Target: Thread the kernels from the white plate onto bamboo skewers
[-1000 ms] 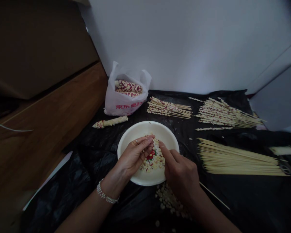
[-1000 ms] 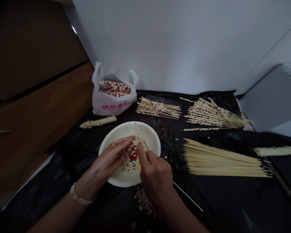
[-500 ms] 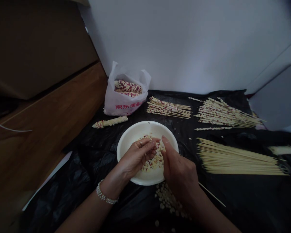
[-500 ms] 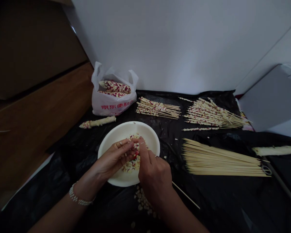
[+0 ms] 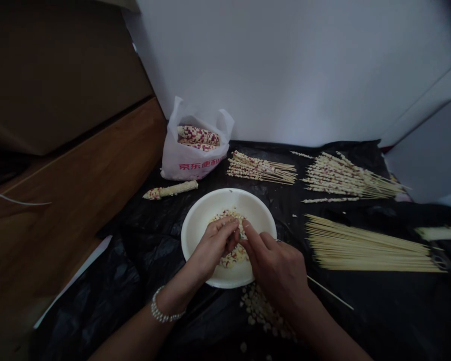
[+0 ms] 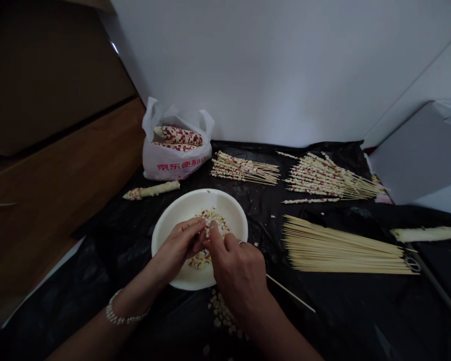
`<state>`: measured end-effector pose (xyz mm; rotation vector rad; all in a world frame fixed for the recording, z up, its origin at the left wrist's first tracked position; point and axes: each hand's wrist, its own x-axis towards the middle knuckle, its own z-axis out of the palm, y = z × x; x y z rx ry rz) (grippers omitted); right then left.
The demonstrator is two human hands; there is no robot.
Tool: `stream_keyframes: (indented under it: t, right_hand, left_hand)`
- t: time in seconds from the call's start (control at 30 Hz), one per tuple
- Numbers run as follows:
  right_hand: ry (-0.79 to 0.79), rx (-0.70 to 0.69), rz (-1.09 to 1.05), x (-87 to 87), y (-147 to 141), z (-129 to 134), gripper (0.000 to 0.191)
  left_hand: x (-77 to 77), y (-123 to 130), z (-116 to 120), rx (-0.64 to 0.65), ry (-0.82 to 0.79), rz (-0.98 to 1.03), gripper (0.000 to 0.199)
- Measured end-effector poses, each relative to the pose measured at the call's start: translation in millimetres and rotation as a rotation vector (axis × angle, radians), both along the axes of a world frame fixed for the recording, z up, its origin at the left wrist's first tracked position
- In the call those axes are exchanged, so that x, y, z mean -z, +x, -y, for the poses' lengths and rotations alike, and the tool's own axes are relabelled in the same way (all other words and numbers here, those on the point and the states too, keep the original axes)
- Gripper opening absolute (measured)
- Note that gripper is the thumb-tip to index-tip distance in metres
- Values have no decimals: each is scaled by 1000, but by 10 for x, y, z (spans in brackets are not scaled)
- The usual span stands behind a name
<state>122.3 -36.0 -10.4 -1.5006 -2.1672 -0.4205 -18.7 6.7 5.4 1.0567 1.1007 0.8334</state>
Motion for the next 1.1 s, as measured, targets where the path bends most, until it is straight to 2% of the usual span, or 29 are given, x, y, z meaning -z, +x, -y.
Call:
stream_keyframes:
  t: [0.2,0.33,0.53,0.7,0.83,1.03,1.1]
  right_hand:
    - [-26,-43,-67,-26,22,-5,26]
    - [-95,-60,-185,-79,11,-14,21]
    - [-41,-54,-143,-143,-15,-44,20]
    - [-24,-53,-122,-194,3,-29,19]
    - [6,-26,-129,-225,36,-32,18]
    - [5,-22,-78,-196,75,-76,18]
    - [58,-25,-84,-182,65,-63,13]
  left_hand:
    - [-7,11,43,171,104,-57,41]
    - [-10,-1,48,138,148,-95,41]
    - [-33,17,80,123,223,-155,41]
    - [-73,15,103,80,212,-153,41]
    - [-108,-48,58,-57,228,-141,41]
    - [-77,-98,-35,-60,165,-78,41]
    - [-57,-112,-61,-80,141,-60,40]
